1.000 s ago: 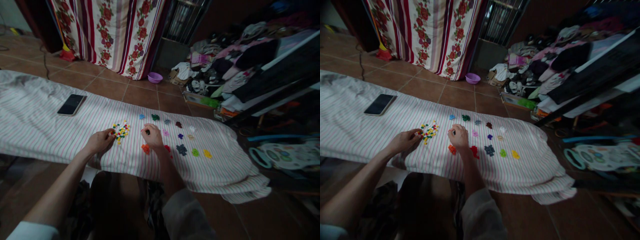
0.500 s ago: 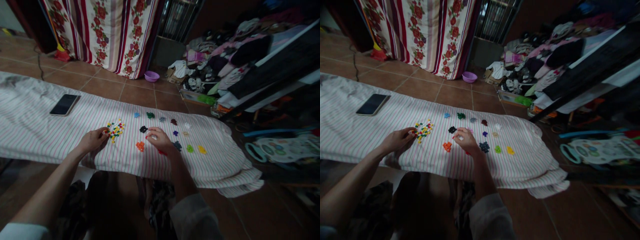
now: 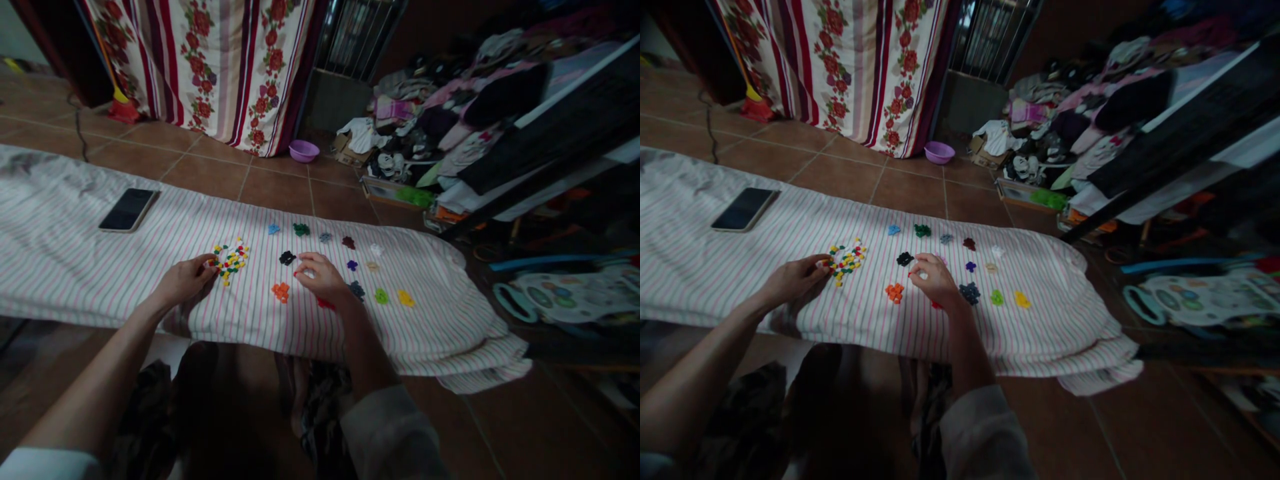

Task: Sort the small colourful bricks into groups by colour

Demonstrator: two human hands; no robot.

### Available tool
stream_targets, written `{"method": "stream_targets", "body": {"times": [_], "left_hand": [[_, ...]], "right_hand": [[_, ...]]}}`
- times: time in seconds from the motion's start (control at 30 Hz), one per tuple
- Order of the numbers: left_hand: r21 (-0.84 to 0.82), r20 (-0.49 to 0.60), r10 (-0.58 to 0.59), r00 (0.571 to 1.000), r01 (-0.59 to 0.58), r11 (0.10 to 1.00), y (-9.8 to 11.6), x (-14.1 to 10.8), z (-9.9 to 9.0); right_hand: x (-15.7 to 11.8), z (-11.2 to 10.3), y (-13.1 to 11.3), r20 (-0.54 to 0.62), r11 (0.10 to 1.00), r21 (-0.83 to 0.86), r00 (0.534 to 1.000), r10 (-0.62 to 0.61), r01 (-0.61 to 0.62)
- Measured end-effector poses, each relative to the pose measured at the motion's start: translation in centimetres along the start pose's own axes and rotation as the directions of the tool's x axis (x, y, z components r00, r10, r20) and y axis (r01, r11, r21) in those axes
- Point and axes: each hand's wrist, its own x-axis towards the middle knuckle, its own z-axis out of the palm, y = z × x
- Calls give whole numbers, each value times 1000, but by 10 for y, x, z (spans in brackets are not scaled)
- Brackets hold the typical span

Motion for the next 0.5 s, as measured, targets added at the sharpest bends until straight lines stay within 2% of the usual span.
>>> {"method": "stream_targets", "body": {"times": [0.27, 0.5], "left_hand": [[-32, 9, 23, 1000, -22, 999, -2, 1, 1], [-36, -5, 31, 1000, -31, 999, -4, 1, 2]], "right_hand": [[-20, -35, 24, 78, 984, -27, 981, 176, -174], [-28, -42, 32, 120, 973, -39, 966, 231, -228]]}}
